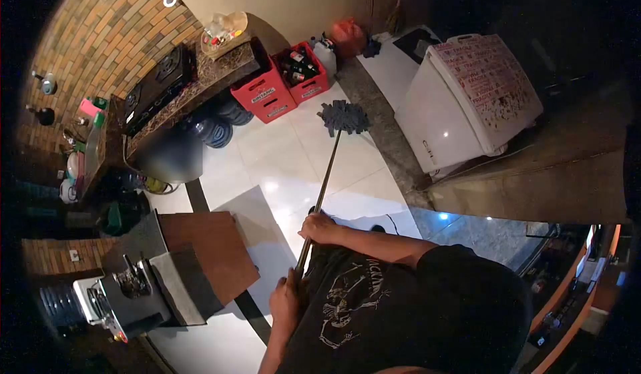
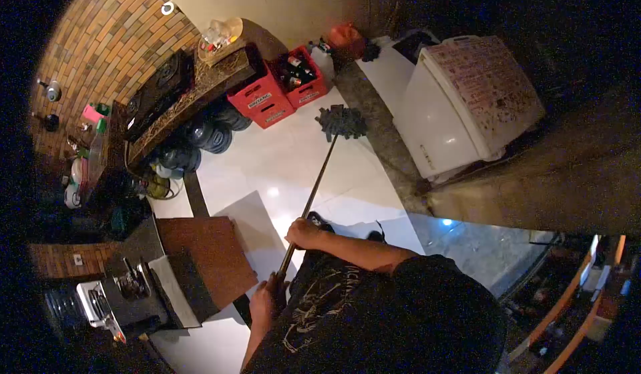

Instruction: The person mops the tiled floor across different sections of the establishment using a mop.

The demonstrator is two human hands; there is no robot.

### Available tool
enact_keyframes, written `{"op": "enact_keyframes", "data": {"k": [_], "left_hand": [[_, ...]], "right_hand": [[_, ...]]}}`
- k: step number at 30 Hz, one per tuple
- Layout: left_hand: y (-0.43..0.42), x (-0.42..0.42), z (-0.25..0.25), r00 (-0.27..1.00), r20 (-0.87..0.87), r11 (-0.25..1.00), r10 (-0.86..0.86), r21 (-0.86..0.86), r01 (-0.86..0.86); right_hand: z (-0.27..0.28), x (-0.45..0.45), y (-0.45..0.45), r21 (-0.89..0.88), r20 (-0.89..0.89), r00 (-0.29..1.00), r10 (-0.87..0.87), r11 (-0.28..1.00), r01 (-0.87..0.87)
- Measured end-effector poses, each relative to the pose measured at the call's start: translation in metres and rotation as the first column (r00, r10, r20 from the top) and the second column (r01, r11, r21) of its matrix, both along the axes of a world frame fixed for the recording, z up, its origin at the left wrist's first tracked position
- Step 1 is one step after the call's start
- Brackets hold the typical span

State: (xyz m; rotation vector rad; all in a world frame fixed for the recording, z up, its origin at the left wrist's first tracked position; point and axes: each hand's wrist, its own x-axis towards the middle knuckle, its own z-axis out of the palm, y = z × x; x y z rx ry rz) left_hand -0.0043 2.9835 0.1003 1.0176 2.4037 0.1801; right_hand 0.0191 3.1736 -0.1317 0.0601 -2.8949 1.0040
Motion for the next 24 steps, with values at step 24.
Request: {"op": "enact_keyframes", "data": {"k": [24], "left_hand": [[0.111, -0.183, -0.103, 0.873, 0.176, 0.89, -0.456, 0.089, 0.447]], "right_hand": [[-0.041, -0.07, 0.125, -0.231, 0.093, 0.954, -0.286, 0.926, 0.3]]}}
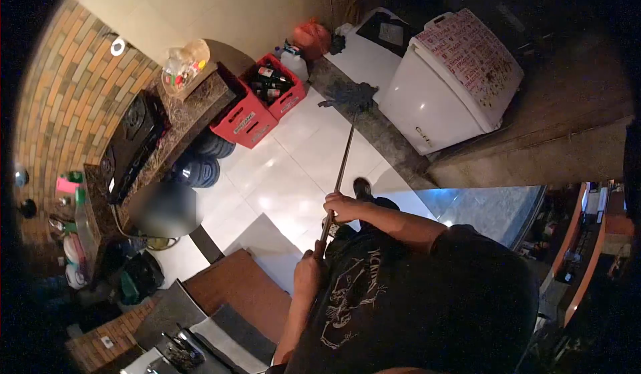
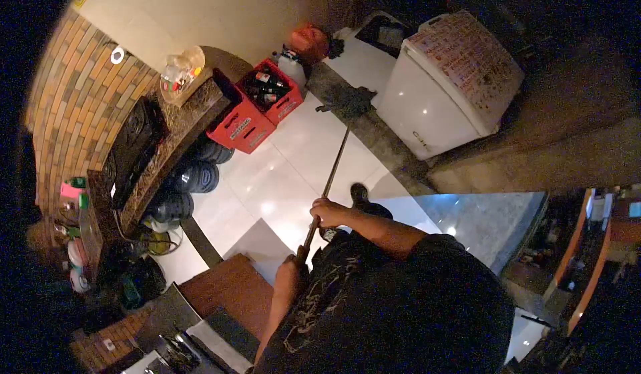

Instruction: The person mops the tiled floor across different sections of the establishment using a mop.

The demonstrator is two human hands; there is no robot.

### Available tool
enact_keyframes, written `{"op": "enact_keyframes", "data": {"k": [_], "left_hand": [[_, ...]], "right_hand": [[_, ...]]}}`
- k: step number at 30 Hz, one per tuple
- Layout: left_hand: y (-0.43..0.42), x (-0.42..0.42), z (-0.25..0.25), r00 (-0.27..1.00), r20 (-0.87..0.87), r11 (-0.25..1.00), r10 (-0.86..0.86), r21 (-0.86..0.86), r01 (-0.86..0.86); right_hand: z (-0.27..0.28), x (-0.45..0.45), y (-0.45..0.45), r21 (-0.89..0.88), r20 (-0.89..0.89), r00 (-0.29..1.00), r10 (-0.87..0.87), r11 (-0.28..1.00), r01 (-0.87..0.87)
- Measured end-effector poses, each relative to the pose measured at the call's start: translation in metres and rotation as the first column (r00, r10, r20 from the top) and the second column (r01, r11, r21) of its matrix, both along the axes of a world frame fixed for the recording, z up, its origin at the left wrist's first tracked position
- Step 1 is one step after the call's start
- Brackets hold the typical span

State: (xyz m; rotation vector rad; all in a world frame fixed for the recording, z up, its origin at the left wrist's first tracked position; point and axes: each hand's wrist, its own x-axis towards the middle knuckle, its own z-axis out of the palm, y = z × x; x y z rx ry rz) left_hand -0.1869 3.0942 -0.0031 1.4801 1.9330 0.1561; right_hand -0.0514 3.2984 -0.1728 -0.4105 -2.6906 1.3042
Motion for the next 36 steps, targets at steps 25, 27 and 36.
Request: {"op": "enact_keyframes", "data": {"k": [25, 27, 36], "left_hand": [[0.251, -0.008, -0.145, 0.882, 0.262, 0.92, 0.391, -0.143, -0.365], [0.227, -0.021, -0.044, 0.561, 0.322, 0.64, 0.762, -0.501, -0.582], [0.087, 0.011, -0.016, 0.694, 0.087, 0.682, 0.714, -0.31, -0.663]], "right_hand": [[-0.084, 0.011, 0.265, 0.142, -0.097, 0.968, -0.232, 0.959, 0.244], [-0.101, -0.02, 0.221, 0.167, -0.2, 0.976, -0.081, 0.979, 0.115], [-0.029, -0.037, 0.146, -0.022, -0.085, 0.938, 0.336, 0.941, -0.339]]}}
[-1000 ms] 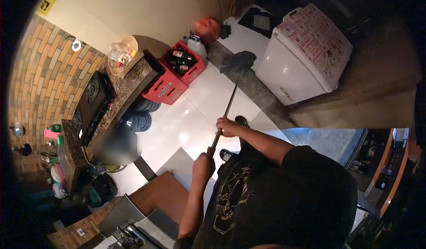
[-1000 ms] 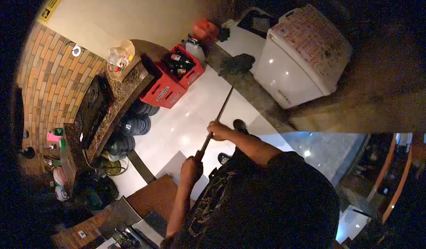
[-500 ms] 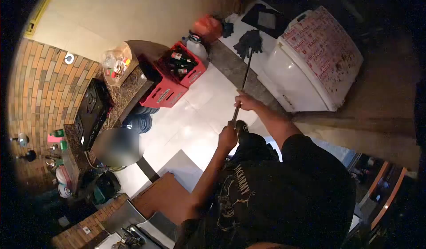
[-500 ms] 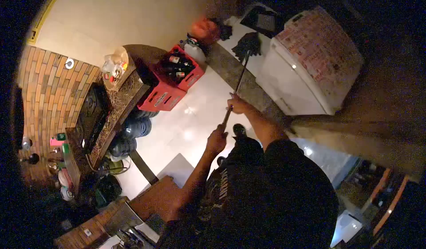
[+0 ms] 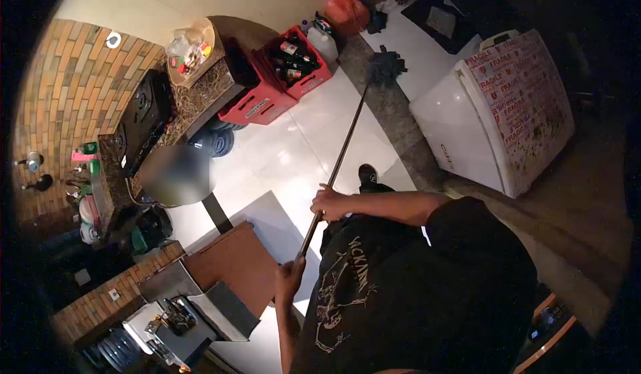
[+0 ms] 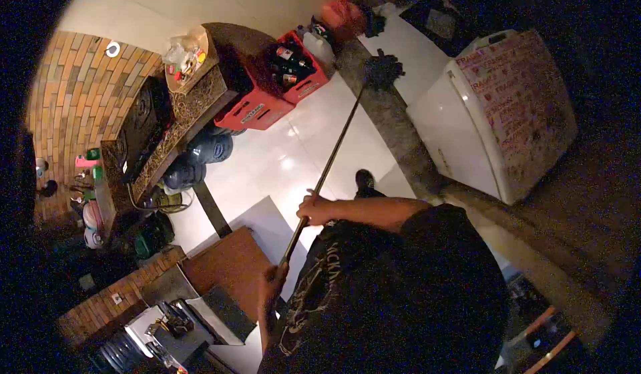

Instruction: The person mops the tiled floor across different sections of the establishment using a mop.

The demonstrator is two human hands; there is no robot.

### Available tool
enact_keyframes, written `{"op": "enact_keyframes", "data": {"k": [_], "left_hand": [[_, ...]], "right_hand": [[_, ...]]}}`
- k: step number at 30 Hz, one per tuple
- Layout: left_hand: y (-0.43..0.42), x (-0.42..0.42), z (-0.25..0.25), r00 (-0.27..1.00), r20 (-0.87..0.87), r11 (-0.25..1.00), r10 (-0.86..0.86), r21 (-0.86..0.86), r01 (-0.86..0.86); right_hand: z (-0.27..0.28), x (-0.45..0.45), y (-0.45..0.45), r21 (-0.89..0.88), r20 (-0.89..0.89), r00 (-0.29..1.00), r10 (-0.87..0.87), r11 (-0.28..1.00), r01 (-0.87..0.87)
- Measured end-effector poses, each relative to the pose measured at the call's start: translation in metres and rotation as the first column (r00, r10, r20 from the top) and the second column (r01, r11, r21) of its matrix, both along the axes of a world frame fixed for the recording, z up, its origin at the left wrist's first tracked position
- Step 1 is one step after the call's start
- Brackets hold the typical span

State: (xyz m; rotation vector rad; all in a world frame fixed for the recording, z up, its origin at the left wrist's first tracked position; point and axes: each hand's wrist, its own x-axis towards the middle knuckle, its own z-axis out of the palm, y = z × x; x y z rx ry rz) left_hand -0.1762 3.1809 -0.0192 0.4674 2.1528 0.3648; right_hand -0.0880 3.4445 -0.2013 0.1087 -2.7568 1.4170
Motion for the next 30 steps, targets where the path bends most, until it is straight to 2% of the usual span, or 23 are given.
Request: {"op": "enact_keyframes", "data": {"k": [2, 3, 4, 6, 7, 8, 10, 11, 12, 13, 14, 15, 16, 18, 20, 21, 22, 24, 25, 26, 27, 28, 30], "left_hand": [[0.043, 0.003, -0.001, 0.991, -0.108, 0.997, -0.074, 0.0, 0.075], [0.068, 0.002, -0.007, 0.978, -0.177, 0.994, -0.109, 0.003, 0.111], [0.1, 0.001, -0.007, 0.994, -0.093, 0.998, -0.062, -0.027, 0.059], [0.151, 0.005, -0.038, 0.976, -0.183, 0.988, -0.118, 0.072, 0.133], [0.185, 0.008, -0.034, 0.973, -0.148, 0.971, -0.175, 0.137, 0.195], [0.209, 0.009, -0.047, 0.969, -0.096, 0.969, -0.229, 0.069, 0.236], [0.24, 0.02, -0.074, 0.956, -0.081, 0.94, -0.282, 0.174, 0.292], [0.253, 0.022, -0.084, 0.961, 0.16, 0.973, -0.225, 0.091, 0.213], [0.256, 0.028, -0.087, 0.924, 0.364, 0.992, -0.116, 0.085, 0.091], [0.253, 0.036, -0.089, 0.926, 0.361, 0.992, -0.108, 0.098, 0.077], [0.246, 0.044, -0.09, 0.929, 0.358, 0.992, -0.097, 0.109, 0.062], [0.237, 0.049, -0.086, 0.945, 0.31, 0.992, -0.1, 0.102, 0.071], [0.208, 0.052, -0.116, 0.977, 0.105, 0.973, -0.185, 0.157, 0.167], [0.16, 0.053, -0.096, 0.985, -0.018, 0.968, -0.171, 0.182, 0.171], [0.111, 0.046, -0.061, 0.997, 0.055, 0.994, -0.054, 0.095, 0.048], [0.086, 0.045, -0.041, 0.999, 0.021, 0.998, -0.04, 0.058, 0.038], [0.058, 0.046, -0.023, 1.0, -0.012, 0.999, -0.026, 0.021, 0.026], [-0.004, 0.059, 0.002, 1.0, 0.002, 0.999, 0.029, 0.012, -0.029], [-0.035, 0.07, 0.012, 0.997, 0.041, 0.998, 0.065, -0.022, -0.064], [-0.06, 0.082, 0.019, 0.992, 0.081, 0.995, 0.096, -0.047, -0.092], [-0.079, 0.097, 0.023, 0.984, 0.101, 0.988, 0.149, -0.046, -0.145], [-0.088, 0.111, 0.03, 0.971, 0.126, 0.979, 0.202, -0.048, -0.198], [-0.095, 0.126, 0.019, 0.971, 0.131, 0.979, 0.2, 0.009, -0.203]], "right_hand": [[-0.006, -0.004, 0.03, 0.138, 0.041, 0.999, 0.017, 0.99, -0.023], [-0.035, -0.013, 0.042, 0.094, 0.057, 0.998, -0.002, 0.996, -0.003], [-0.047, -0.013, 0.064, 0.174, 0.028, 0.996, -0.081, 0.982, 0.075], [-0.074, -0.014, 0.113, 0.298, 0.054, 0.963, -0.262, 0.925, 0.235], [-0.054, -0.004, 0.143, 0.294, -0.008, 0.954, -0.299, 0.912, 0.288], [-0.061, 0.002, 0.169, 0.281, -0.136, 0.934, -0.331, 0.891, 0.357], [-0.065, 0.015, 0.206, 0.365, 0.102, 0.955, -0.28, 0.903, 0.226], [-0.064, 0.026, 0.214, 0.36, 0.058, 0.953, -0.297, 0.896, 0.258], [-0.064, 0.031, 0.217, 0.437, 0.185, 0.941, -0.282, 0.882, 0.178], [-0.057, 0.038, 0.217, 0.45, 0.187, 0.947, -0.261, 0.88, 0.153], [-0.051, 0.042, 0.211, 0.462, 0.188, 0.953, -0.238, 0.877, 0.128], [-0.04, 0.039, 0.201, 0.427, 0.328, 0.912, -0.246, 0.9, 0.09], [-0.059, 0.039, 0.185, 0.501, 0.269, 0.934, -0.237, 0.863, 0.074], [-0.039, 0.033, 0.14, 0.479, 0.309, 0.926, -0.217, 0.876, 0.046], [-0.048, 0.031, 0.082, 0.405, 0.158, 0.959, -0.234, 0.901, 0.153], [-0.043, 0.027, 0.045, 0.462, 0.138, 0.956, -0.26, 0.87, 0.17], [-0.049, 0.029, 0.013, 0.391, 0.067, 0.967, -0.246, 0.898, 0.201], [-0.02, 0.034, -0.044, 0.372, 0.09, 0.984, -0.153, 0.922, 0.109], [-0.015, 0.041, -0.07, 0.249, 0.074, 0.992, -0.105, 0.965, 0.084], [-0.007, 0.047, -0.083, 0.222, 0.084, 0.995, 0.05, 0.973, -0.068], [-0.001, 0.047, -0.093, 0.235, 0.21, 0.947, 0.244, 0.927, -0.292], [0.003, 0.058, -0.101, 0.131, 0.095, 0.961, 0.261, 0.953, -0.272], [0.003, 0.063, -0.105, 0.182, 0.237, 0.897, 0.372, 0.89, -0.417]]}}
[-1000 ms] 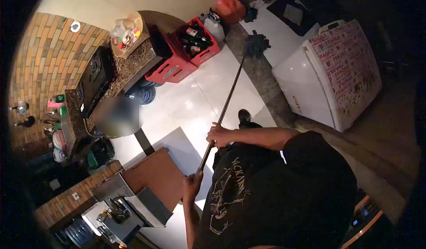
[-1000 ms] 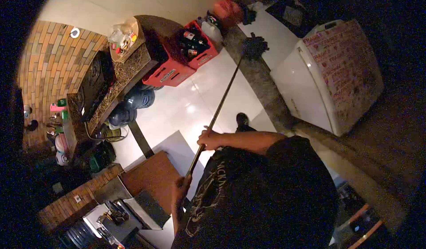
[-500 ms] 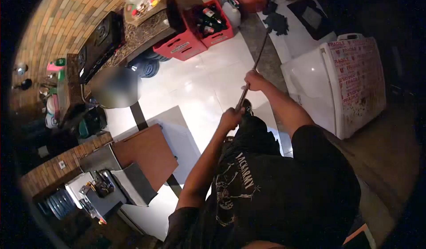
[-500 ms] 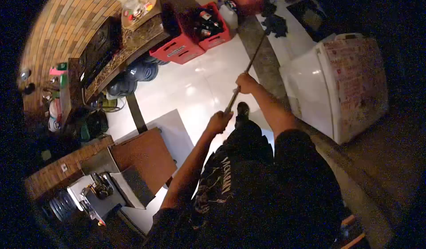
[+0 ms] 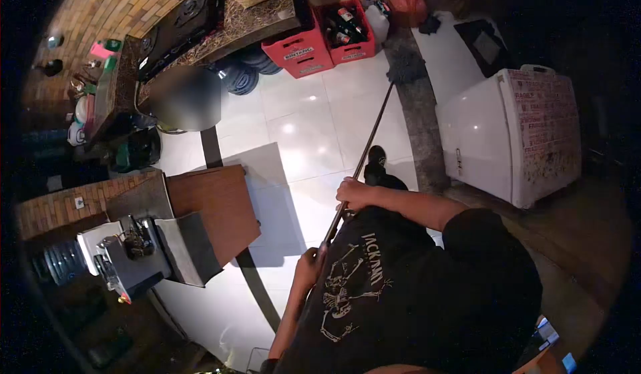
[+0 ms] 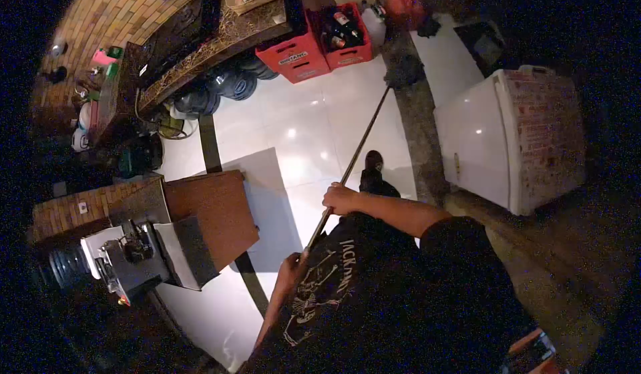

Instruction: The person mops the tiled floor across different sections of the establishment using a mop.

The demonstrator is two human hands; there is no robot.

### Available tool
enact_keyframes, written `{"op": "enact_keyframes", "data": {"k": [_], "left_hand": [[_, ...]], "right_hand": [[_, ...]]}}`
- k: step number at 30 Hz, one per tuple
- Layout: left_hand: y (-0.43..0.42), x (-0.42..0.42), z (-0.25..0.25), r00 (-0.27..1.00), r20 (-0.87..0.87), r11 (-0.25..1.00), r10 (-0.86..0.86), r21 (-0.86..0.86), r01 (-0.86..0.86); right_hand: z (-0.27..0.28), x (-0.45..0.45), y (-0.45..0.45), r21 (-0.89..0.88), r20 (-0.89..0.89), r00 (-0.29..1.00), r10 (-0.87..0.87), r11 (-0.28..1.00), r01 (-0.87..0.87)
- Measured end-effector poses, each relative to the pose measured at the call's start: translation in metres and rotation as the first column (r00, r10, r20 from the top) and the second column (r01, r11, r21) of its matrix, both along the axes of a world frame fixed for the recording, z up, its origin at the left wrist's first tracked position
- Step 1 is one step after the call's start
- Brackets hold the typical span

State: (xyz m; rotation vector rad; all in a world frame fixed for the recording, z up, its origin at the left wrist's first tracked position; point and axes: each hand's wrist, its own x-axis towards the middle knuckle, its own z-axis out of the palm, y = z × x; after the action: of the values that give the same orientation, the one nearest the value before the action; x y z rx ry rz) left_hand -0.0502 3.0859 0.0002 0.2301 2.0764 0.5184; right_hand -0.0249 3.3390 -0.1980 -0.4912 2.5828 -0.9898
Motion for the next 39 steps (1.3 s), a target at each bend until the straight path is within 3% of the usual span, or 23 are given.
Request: {"op": "enact_keyframes", "data": {"k": [2, 3, 4, 5, 6, 7, 10, 14, 16, 17, 18, 20, 22, 23, 24, 26, 30, 32, 34, 35, 37, 38, 39], "left_hand": [[-0.01, 0.007, -0.041, 0.998, -0.062, 0.996, -0.028, 0.087, 0.034], [0.007, 0.001, -0.044, 1.0, 0.005, 1.0, -0.028, 0.004, 0.028], [0.002, -0.003, -0.088, 0.998, 0.003, 0.997, -0.068, 0.038, 0.068], [0.016, -0.005, -0.105, 1.0, 0.014, 0.998, -0.018, 0.058, 0.017], [0.036, -0.011, -0.109, 0.999, -0.016, 0.996, -0.046, 0.077, 0.047], [0.05, -0.015, -0.119, 0.999, 0.008, 0.992, -0.031, 0.124, 0.03], [0.074, 0.001, -0.106, 0.978, -0.203, 0.979, -0.058, 0.181, 0.096], [0.016, 0.019, -0.075, 0.963, -0.271, 0.979, -0.014, 0.19, 0.068], [-0.046, 0.026, -0.06, 0.98, -0.163, 0.982, 0.112, 0.167, -0.084], [-0.076, 0.032, -0.041, 0.981, -0.166, 0.993, 0.104, 0.077, -0.092], [-0.112, 0.044, -0.045, 0.979, -0.139, 0.988, 0.151, 0.055, -0.145], [-0.154, 0.075, -0.007, 0.958, -0.182, 0.976, 0.22, 0.041, -0.216], [-0.21, 0.117, -0.011, 0.94, -0.128, 0.948, 0.318, 0.005, -0.32], [-0.204, 0.124, 0.033, 0.937, -0.135, 0.938, 0.323, -0.083, -0.336], [-0.224, 0.152, 0.026, 0.885, -0.184, 0.901, 0.428, 0.02, -0.432], [-0.203, 0.163, 0.077, 0.856, -0.194, 0.869, 0.479, -0.034, -0.494], [-0.208, 0.179, 0.054, 0.823, -0.267, 0.847, 0.501, -0.045, -0.53], [-0.202, 0.176, 0.012, 0.791, -0.282, 0.825, 0.542, -0.002, -0.566], [-0.176, 0.166, -0.02, 0.807, -0.263, 0.844, 0.529, 0.071, -0.531], [-0.166, 0.166, -0.052, 0.817, -0.282, 0.864, 0.502, 0.132, -0.485], [-0.14, 0.158, -0.088, 0.838, -0.255, 0.875, 0.482, 0.2, -0.442], [-0.125, 0.152, -0.094, 0.849, -0.202, 0.868, 0.489, 0.209, -0.45], [-0.115, 0.151, -0.101, 0.841, -0.143, 0.847, 0.522, 0.208, -0.49]], "right_hand": [[-0.012, 0.009, 0.007, 0.037, -0.026, 0.995, -0.096, 0.995, 0.097], [-0.024, 0.008, 0.007, 0.14, 0.033, 0.988, -0.154, 0.979, 0.148], [-0.03, 0.006, 0.011, 0.229, -0.019, 0.966, -0.259, 0.939, 0.256], [-0.031, 0.007, 0.022, 0.161, -0.073, 0.929, -0.363, 0.915, 0.37], [-0.068, 0.01, 0.027, 0.159, -0.297, 0.851, -0.434, 0.856, 0.492], [-0.074, 0.008, 0.037, 0.174, -0.264, 0.838, -0.477, 0.831, 0.528], [-0.071, 0.01, 0.051, 0.282, -0.294, 0.838, -0.459, 0.796, 0.535], [-0.043, 0.009, 0.012, 0.29, -0.123, 0.947, -0.297, 0.902, 0.321], [-0.05, 0.009, -0.043, 0.19, -0.055, 0.971, -0.231, 0.953, 0.237], [-0.056, 0.021, -0.082, 0.138, -0.214, 0.931, -0.297, 0.934, 0.329], [-0.047, 0.017, -0.111, 0.112, 0.009, 0.985, -0.173, 0.979, 0.171], [-0.052, 0.041, -0.174, -0.032, -0.17, 0.962, -0.214, 0.977, 0.212], [-0.032, 0.051, -0.221, -0.051, -0.084, 0.993, -0.084, 0.995, 0.08], [-0.021, 0.058, -0.24, -0.107, -0.098, 0.994, -0.045, 0.994, 0.034], [-0.011, 0.064, -0.253, -0.164, -0.111, 0.994, -0.007, 0.986, -0.011], [0.008, 0.067, -0.269, -0.195, -0.101, 0.992, 0.071, 0.977, -0.09], [-0.005, 0.05, -0.279, -0.173, -0.085, 0.974, 0.208, 0.96, -0.22], [-0.023, 0.033, -0.262, -0.116, -0.155, 0.958, 0.24, 0.959, -0.259], [-0.049, 0.011, -0.239, 0.066, -0.059, 0.944, 0.324, 0.945, -0.32], [-0.049, 0.009, -0.218, 0.081, -0.177, 0.952, 0.249, 0.968, -0.238], [-0.056, -0.006, -0.19, 0.193, 0.118, 0.972, 0.201, 0.956, -0.221], [-0.047, -0.001, -0.175, 0.256, -0.111, 0.983, 0.148, 0.96, -0.115], [-0.039, -0.001, -0.164, 0.27, -0.117, 0.978, 0.171, 0.954, -0.135]]}}
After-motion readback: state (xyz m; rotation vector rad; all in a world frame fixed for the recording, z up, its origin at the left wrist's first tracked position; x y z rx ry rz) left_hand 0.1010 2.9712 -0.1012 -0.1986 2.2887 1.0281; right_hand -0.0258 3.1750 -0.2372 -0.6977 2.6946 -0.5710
